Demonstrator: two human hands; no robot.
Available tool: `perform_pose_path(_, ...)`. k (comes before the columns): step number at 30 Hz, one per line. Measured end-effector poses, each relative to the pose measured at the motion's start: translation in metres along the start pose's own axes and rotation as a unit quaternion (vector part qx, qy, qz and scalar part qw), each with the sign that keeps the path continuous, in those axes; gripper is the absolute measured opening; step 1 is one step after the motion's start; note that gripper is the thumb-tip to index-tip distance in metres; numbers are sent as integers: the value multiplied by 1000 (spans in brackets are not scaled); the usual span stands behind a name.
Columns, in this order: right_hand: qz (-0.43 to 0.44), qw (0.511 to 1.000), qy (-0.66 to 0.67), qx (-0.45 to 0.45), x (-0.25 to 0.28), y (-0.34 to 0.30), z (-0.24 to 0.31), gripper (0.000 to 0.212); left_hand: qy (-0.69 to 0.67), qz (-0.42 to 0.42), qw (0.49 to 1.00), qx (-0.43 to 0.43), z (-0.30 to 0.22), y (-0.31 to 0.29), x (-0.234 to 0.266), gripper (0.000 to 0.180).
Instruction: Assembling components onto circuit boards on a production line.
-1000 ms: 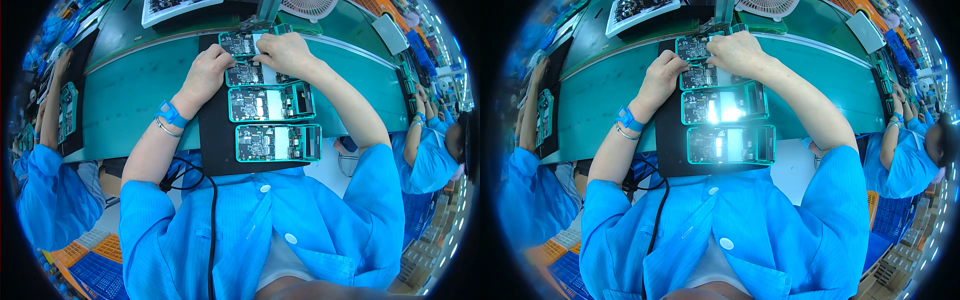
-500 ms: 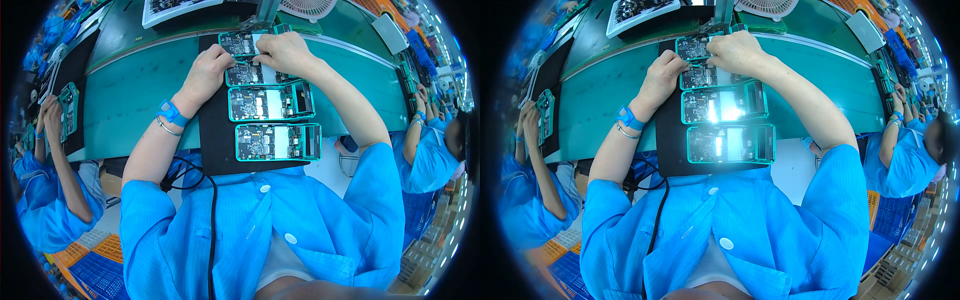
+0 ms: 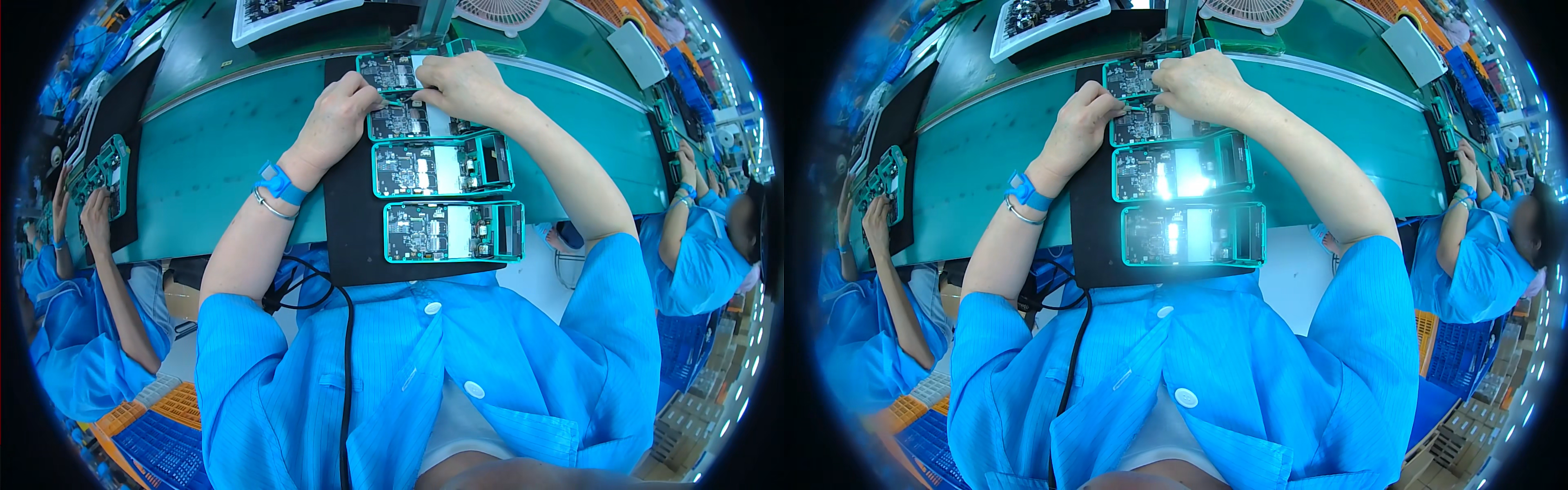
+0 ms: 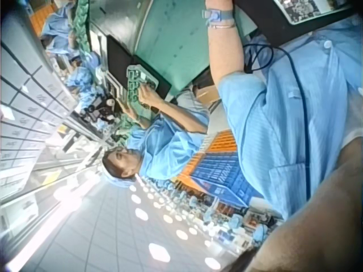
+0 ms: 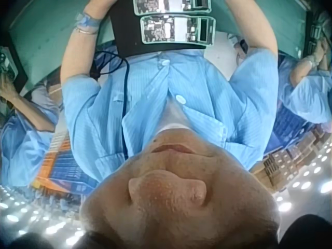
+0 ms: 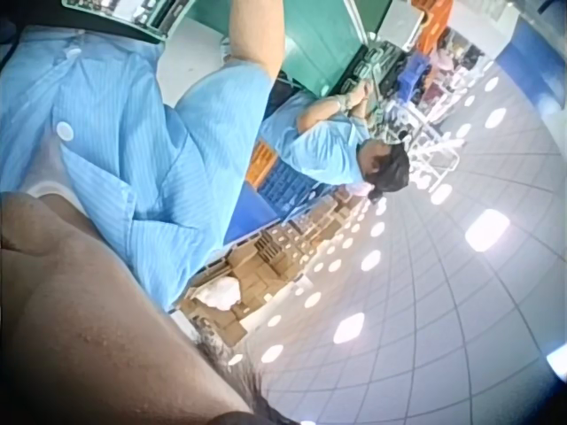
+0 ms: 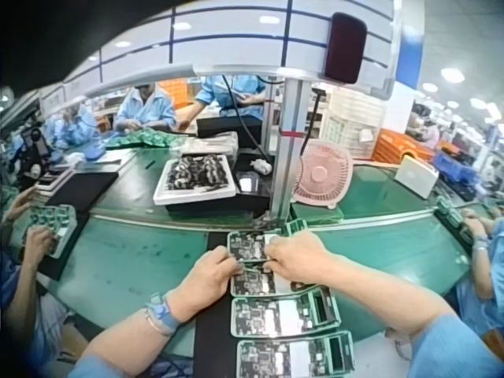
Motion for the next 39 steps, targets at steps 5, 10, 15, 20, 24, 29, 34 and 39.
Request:
perform_pose_path(5, -41, 999, 1, 14, 5, 0, 2, 26, -19, -12, 1000, 11, 0, 0, 1, 12)
perform_pose_path(10, -42, 999, -4, 25, 4, 0, 1, 25, -18, -14, 1000, 19, 0, 1, 2, 12)
perform_pose_path(15, -51, 998, -7, 33, 4, -1, 1, 26, -19, -19, 999, 22, 0, 2, 1, 12)
perform_pose_path(20, -55, 998, -8, 33, 5, -1, 2, 26, -11, -17, 1000, 10, -2, 2, 2, 12)
perform_pose_path(24, -50, 998, -11, 29, 4, 0, 2, 26, -4, -2, 1000, 6, -1, 3, 1, 11)
perform_pose_path(29, -50, 998, -14, 28, 4, -1, 3, 25, -1, 16, 1000, 7, 0, 5, 1, 11)
perform_pose_path(34, -49, 998, -13, 25, 5, -3, 1, 24, -7, 28, 1000, 2, -1, 7, -1, 11)
perform_pose_path(39, -44, 999, -11, 20, 7, -5, 0, 25, -7, 25, 1000, 8, -5, 7, 0, 11)
Point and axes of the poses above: each hand's wrist, its own y-axis towards the middle knuckle, its own x-axis out of the back of the hand, z = x × y, the point moved 8 cm from there along y, towards the middle knuckle, and after that the axes turned 5 degrees about -y, right-handed, at the moved point
